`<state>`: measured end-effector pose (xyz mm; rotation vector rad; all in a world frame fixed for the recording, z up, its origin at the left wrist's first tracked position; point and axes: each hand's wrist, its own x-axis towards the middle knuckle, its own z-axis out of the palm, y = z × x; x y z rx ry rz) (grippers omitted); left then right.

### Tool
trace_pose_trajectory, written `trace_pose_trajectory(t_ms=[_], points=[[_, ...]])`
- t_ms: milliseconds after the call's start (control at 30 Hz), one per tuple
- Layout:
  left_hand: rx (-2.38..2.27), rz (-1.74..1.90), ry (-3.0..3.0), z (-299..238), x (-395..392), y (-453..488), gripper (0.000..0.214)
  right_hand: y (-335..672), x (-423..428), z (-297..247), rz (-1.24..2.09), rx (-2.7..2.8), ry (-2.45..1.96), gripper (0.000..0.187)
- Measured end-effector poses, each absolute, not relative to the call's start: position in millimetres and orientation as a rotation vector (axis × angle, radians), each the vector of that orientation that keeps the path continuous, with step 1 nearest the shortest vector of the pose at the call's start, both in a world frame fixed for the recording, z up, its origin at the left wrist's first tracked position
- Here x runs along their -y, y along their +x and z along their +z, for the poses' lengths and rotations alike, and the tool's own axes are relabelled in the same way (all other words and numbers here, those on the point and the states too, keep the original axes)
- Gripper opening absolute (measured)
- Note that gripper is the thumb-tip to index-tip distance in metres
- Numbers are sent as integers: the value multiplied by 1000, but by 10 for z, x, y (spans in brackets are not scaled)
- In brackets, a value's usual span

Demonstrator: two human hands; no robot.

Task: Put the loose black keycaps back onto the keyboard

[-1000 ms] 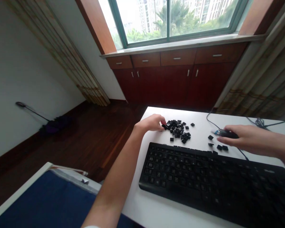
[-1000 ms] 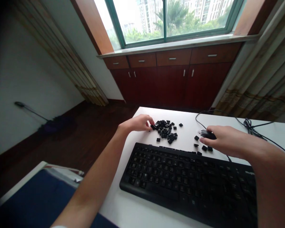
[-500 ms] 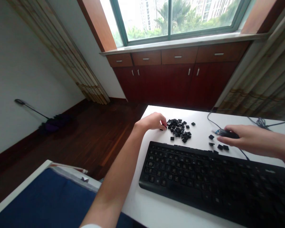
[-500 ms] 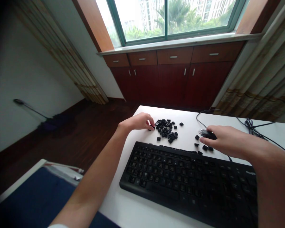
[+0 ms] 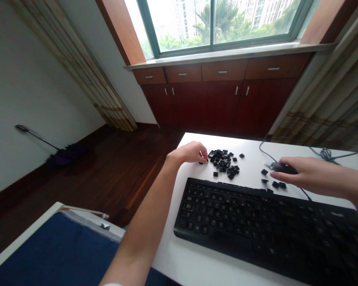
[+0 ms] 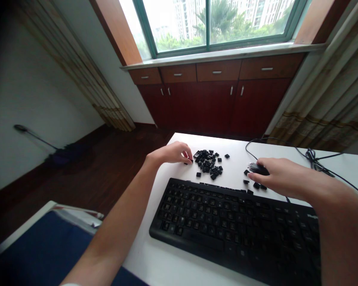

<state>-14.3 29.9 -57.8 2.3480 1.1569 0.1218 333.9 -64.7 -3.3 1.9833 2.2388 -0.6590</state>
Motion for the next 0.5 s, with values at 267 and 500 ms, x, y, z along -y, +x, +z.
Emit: trace_pose_trajectory(t_ms=[267, 500], points=[[-1169, 145, 2375, -589, -271, -81, 19, 3282, 668, -32, -662, -2248, 1983, 44], [-1162, 133, 2418, -589, -276, -100, 19, 3183, 686, 13, -639, -2229, 1911, 49]])
